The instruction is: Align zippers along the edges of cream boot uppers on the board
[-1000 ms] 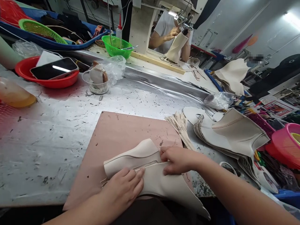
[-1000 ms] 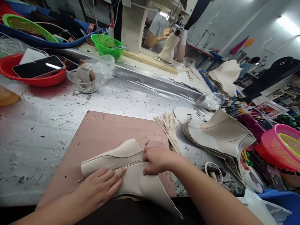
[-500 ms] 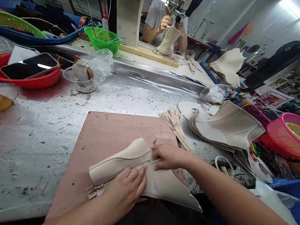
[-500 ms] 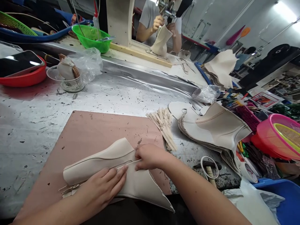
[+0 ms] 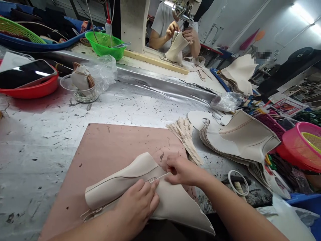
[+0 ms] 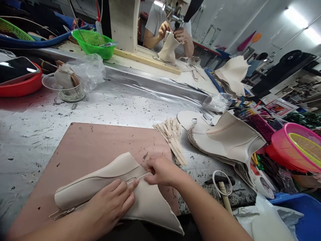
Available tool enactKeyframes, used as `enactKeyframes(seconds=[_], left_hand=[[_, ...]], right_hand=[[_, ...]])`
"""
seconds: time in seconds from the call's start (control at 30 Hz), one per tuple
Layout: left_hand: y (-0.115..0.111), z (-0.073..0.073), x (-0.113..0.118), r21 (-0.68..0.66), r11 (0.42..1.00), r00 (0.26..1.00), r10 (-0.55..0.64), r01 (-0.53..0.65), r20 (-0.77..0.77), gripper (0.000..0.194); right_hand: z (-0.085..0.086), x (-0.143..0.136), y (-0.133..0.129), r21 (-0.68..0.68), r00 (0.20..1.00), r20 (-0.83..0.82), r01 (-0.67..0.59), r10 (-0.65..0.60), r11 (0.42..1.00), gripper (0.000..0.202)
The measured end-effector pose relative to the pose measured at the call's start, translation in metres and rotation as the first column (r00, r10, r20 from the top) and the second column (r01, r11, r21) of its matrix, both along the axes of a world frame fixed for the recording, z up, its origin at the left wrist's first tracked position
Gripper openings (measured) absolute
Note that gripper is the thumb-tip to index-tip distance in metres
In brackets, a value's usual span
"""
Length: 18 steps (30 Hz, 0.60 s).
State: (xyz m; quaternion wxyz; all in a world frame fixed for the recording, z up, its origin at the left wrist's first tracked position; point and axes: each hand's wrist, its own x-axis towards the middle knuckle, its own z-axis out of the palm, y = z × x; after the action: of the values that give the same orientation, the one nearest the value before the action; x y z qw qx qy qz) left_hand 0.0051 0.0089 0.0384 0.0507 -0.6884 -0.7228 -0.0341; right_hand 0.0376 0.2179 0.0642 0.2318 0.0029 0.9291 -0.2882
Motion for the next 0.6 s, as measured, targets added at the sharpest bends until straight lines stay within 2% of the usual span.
enactKeyframes(seconds=[0.1, 0.27, 0.47, 0.6], left_hand=[[-0.001, -0.001, -0.003, 0.078, 0.997, 1.000, 0.018, -0.018, 0.006, 0.022], [-0.001, -0.006, -0.006, 0.146, 0.989, 1.000, 0.008, -0.011, 0.018, 0.021], [0.000, -0.010, -0.009, 0.127, 0.992, 1.000, -0.014, 0.013, 0.008, 0.019], [0.004, -0.011, -0.010, 0.132, 0.991, 0.999, -0.016, 0.011, 0.037, 0.017]], right_hand=[[-0.004, 0.018, 0.005, -0.134, 0.991, 0.009, 0.130, -0.130, 0.982, 0.013], [-0.010, 0.028, 0.005, -0.164, 0.965, 0.026, 0.260, -0.260, 0.952, 0.015], [-0.009, 0.017, 0.005, -0.069, 0.978, 0.050, 0.203, -0.200, 0.977, 0.016], [-0.002, 0.001, 0.003, 0.125, 0.981, 0.145, 0.113, -0.131, 0.986, 0.021]])
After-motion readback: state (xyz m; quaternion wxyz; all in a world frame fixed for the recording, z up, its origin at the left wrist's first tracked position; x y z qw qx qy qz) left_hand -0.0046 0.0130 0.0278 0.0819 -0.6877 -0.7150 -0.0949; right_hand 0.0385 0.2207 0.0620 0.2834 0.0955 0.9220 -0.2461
